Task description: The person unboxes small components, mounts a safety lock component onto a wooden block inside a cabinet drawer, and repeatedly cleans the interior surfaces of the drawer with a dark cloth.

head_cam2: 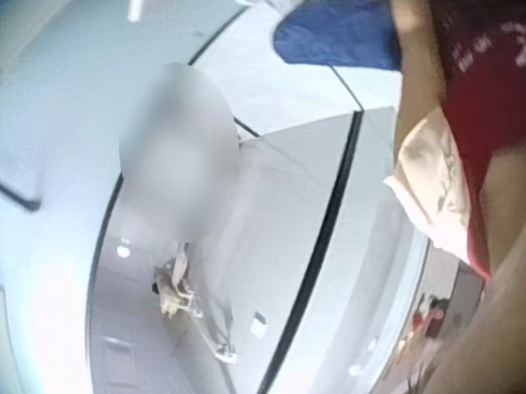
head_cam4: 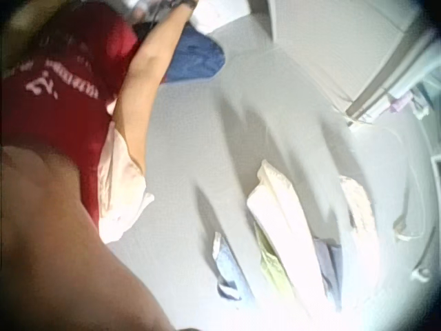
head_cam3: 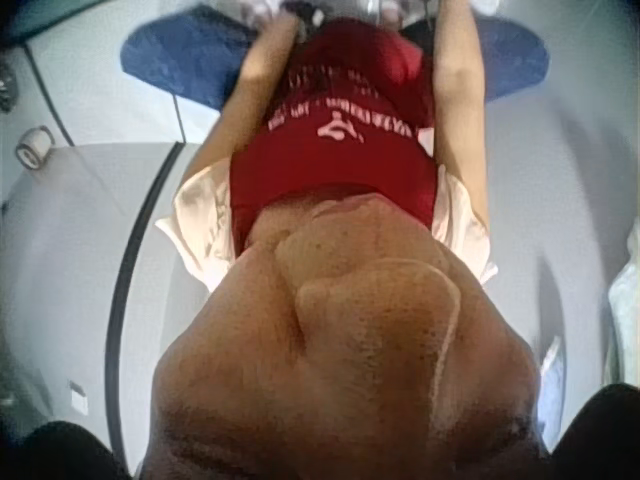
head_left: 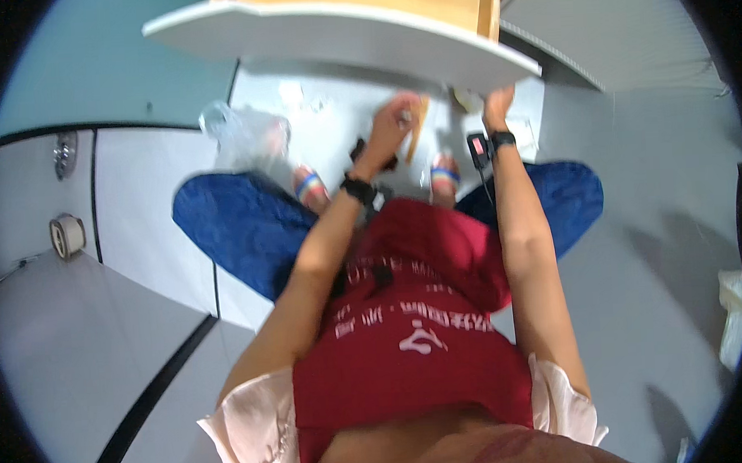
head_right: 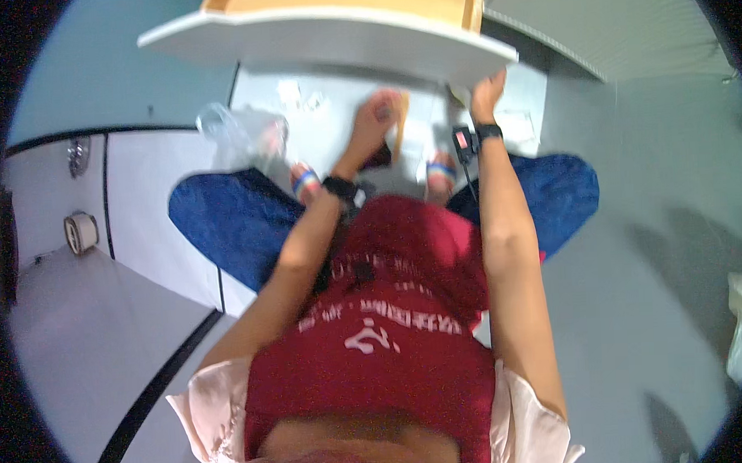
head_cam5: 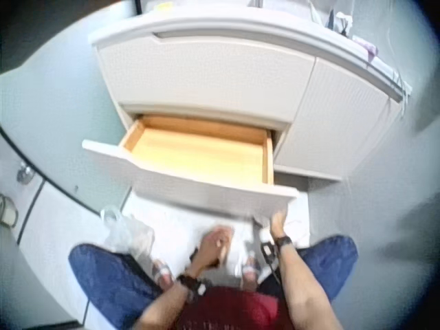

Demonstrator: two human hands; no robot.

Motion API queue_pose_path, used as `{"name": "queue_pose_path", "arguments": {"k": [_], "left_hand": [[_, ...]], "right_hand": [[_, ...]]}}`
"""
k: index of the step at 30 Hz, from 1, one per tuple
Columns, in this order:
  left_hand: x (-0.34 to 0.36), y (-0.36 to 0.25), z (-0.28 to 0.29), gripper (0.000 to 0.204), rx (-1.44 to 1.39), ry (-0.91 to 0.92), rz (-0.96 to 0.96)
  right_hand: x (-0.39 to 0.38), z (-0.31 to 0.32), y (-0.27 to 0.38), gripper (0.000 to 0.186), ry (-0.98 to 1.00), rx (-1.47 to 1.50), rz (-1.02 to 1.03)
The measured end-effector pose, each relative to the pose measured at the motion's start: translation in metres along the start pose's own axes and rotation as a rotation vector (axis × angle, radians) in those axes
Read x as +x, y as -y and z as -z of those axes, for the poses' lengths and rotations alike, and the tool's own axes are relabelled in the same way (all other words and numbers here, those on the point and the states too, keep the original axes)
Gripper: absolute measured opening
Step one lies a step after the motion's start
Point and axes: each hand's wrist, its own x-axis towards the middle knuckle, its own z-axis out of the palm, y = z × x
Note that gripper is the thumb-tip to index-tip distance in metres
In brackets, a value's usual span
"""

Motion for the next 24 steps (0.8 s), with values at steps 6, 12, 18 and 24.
{"name": "queue_pose_path", "arguments": {"k": [6,12,18,24], "left_hand": [[0.005,-0.049,-0.011,0.028,-0.191,-0.060,-0.047],[-0.002,-0.050,-0.005,0.023,-0.353,0.002,-0.199],[-0.007,-0.050,0.002,0.023,-0.356,0.100,-0.262],[-0.013,-0.023,0.017,0.015,-0.063,0.290,-0.210]], "right_hand": [[-0.040,0.033,0.062,0.029,-0.061,0.253,-0.387],[-0.098,0.022,0.091,0.034,0.172,0.225,-0.639],[-0.135,0.011,0.146,0.038,0.368,0.414,-0.665],[-0.140,0.013,0.169,0.037,0.512,0.281,-0.584]]}}
